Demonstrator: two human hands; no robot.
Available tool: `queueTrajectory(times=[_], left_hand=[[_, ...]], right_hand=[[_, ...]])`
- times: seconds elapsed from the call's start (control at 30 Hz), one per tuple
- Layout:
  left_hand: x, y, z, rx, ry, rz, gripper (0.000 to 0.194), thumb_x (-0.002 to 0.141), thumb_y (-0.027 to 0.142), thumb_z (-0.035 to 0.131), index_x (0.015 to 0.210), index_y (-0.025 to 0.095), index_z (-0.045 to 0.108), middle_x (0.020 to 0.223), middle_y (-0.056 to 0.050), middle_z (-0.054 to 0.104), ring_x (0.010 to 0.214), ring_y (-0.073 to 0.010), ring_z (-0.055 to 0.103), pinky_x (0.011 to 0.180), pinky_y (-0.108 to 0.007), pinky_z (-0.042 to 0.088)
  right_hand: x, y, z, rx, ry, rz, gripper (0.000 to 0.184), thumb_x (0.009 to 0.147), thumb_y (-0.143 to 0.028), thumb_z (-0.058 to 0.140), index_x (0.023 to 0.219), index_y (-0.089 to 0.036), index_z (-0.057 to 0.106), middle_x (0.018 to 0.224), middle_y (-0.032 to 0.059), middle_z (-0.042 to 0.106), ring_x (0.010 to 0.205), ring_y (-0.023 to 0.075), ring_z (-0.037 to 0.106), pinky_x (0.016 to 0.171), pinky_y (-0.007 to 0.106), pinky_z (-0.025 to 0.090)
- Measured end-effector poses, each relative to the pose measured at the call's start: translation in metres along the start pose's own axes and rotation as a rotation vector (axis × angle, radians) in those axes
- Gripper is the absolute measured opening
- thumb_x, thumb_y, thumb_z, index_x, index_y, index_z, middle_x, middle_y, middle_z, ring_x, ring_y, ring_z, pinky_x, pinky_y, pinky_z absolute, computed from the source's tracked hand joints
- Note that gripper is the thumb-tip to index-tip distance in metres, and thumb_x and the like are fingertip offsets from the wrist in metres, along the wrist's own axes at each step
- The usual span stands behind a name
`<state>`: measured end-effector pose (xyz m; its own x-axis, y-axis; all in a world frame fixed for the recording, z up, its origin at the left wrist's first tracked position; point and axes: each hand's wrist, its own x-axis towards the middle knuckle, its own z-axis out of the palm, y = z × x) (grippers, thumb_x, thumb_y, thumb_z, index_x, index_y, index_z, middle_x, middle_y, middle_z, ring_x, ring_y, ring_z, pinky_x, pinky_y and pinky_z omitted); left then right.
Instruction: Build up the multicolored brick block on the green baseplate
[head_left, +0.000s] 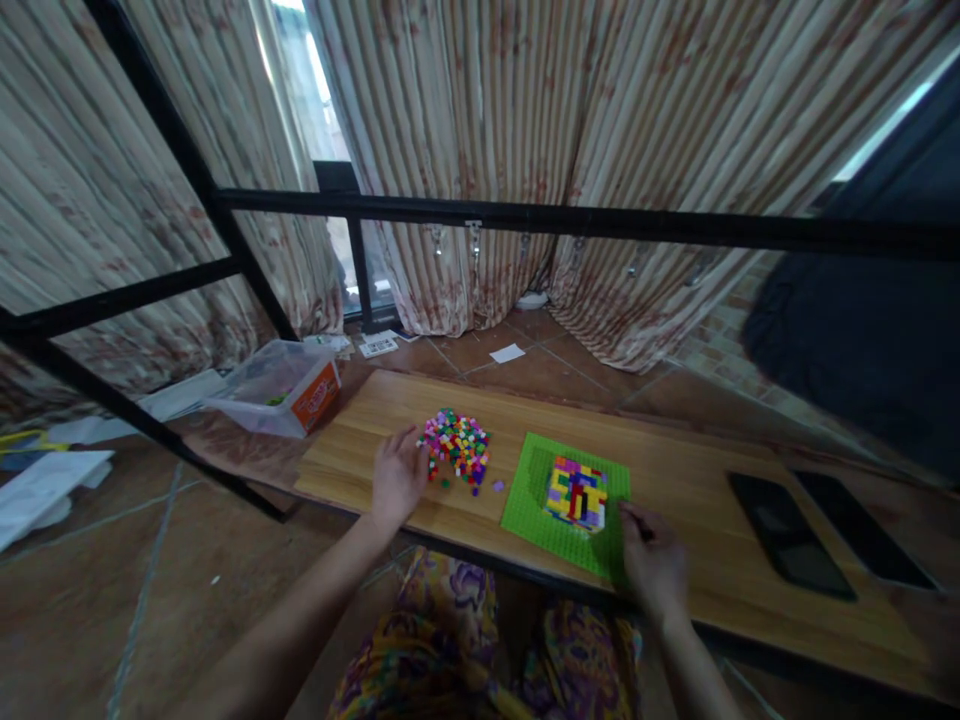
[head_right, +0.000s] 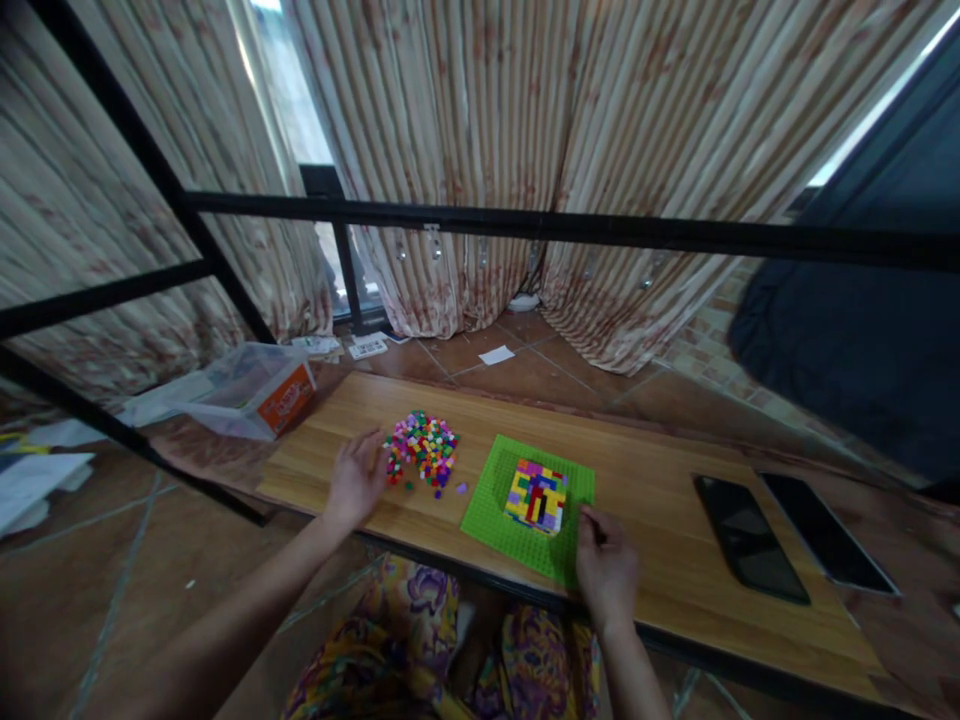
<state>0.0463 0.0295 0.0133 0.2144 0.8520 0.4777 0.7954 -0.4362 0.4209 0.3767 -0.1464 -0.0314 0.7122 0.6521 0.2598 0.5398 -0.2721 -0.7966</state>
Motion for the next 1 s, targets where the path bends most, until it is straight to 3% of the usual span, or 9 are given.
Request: queueTrajectory(times=[0.1, 0.17, 0.27, 0.4, 0.57, 0.7, 0.87, 1.0], left_hand=[[0.011, -0.042, -0.005, 0.144, 0.007, -0.157, 0.035, 0.091, 0.027, 0.042, 0.12, 0.016, 0.059, 0.127, -0.014, 0.06, 0.115, -0.0281, 0.055, 0.101, -0.043, 0.043], [0.016, -0.055, -0.003, 0.211, -0.033, -0.185, 0.036, 0.09, 0.026, 0.043, 0.12, 0.013, 0.058, 0.128, -0.016, 0.059, 0.115, -0.0295, 0.055, 0.101, -0.044, 0.042], [0.02, -0.058, 0.006, 0.244, -0.095, -0.169, 0.036, 0.09, 0.025, 0.043, 0.12, 0.013, 0.058, 0.129, -0.016, 0.059, 0.114, -0.029, 0.055, 0.1, -0.043, 0.042], [0.021, -0.054, 0.016, 0.245, -0.118, -0.139, 0.032, 0.091, 0.023, 0.042, 0.116, 0.015, 0.06, 0.126, -0.012, 0.061, 0.112, -0.0276, 0.055, 0.099, -0.042, 0.041], [0.018, -0.057, 0.017, 0.225, -0.087, -0.119, 0.029, 0.091, 0.023, 0.044, 0.112, 0.016, 0.062, 0.123, -0.011, 0.063, 0.11, -0.0272, 0.055, 0.098, -0.042, 0.042], [0.017, -0.058, 0.018, 0.218, -0.075, -0.137, 0.028, 0.091, 0.024, 0.046, 0.112, 0.017, 0.062, 0.122, -0.01, 0.063, 0.11, -0.0269, 0.055, 0.097, -0.041, 0.043], [0.016, -0.057, 0.019, 0.207, -0.066, -0.152, 0.027, 0.09, 0.024, 0.048, 0.112, 0.018, 0.062, 0.125, -0.009, 0.062, 0.112, -0.0274, 0.054, 0.097, -0.041, 0.043], [0.017, -0.057, 0.018, 0.202, -0.073, -0.164, 0.028, 0.089, 0.024, 0.048, 0.112, 0.018, 0.063, 0.124, -0.009, 0.062, 0.111, -0.0278, 0.054, 0.097, -0.042, 0.043]], right_hand=[[-0.002, -0.028, 0.001, 0.033, 0.011, -0.037, 0.041, 0.084, -0.049, 0.051, 0.096, -0.015, 0.071, 0.096, 0.0136, 0.071, 0.083, 0.0259, 0.066, 0.076, 0.038, 0.05], [-0.005, -0.058, 0.009, 0.106, -0.051, -0.137, 0.038, 0.086, -0.048, 0.051, 0.098, -0.017, 0.07, 0.102, 0.0126, 0.07, 0.089, 0.0244, 0.065, 0.079, 0.036, 0.05], [-0.008, -0.105, 0.031, 0.137, -0.155, -0.276, 0.033, 0.089, -0.044, 0.049, 0.097, -0.021, 0.071, 0.105, 0.0098, 0.07, 0.096, 0.0228, 0.064, 0.085, 0.036, 0.049], [-0.003, -0.145, 0.074, 0.069, -0.314, -0.419, 0.031, 0.091, -0.037, 0.046, 0.098, -0.019, 0.071, 0.097, 0.0087, 0.07, 0.086, 0.0207, 0.065, 0.079, 0.033, 0.049], [0.006, -0.164, 0.132, -0.181, -0.454, -0.442, 0.027, 0.09, -0.023, 0.047, 0.1, -0.019, 0.071, 0.096, 0.0075, 0.071, 0.084, 0.0185, 0.066, 0.078, 0.029, 0.048], [0.009, -0.172, 0.164, -0.258, -0.487, -0.458, 0.022, 0.087, -0.017, 0.052, 0.096, -0.02, 0.072, 0.1, 0.0079, 0.071, 0.089, 0.0187, 0.066, 0.08, 0.028, 0.046], [0.009, -0.173, 0.179, -0.325, -0.518, -0.475, 0.021, 0.085, -0.013, 0.052, 0.088, -0.02, 0.072, 0.092, 0.0089, 0.071, 0.081, 0.0194, 0.065, 0.074, 0.028, 0.044], [0.007, -0.173, 0.177, -0.321, -0.517, -0.48, 0.025, 0.085, -0.011, 0.049, 0.091, -0.02, 0.072, 0.095, 0.0094, 0.071, 0.084, 0.0198, 0.065, 0.077, 0.029, 0.046]])
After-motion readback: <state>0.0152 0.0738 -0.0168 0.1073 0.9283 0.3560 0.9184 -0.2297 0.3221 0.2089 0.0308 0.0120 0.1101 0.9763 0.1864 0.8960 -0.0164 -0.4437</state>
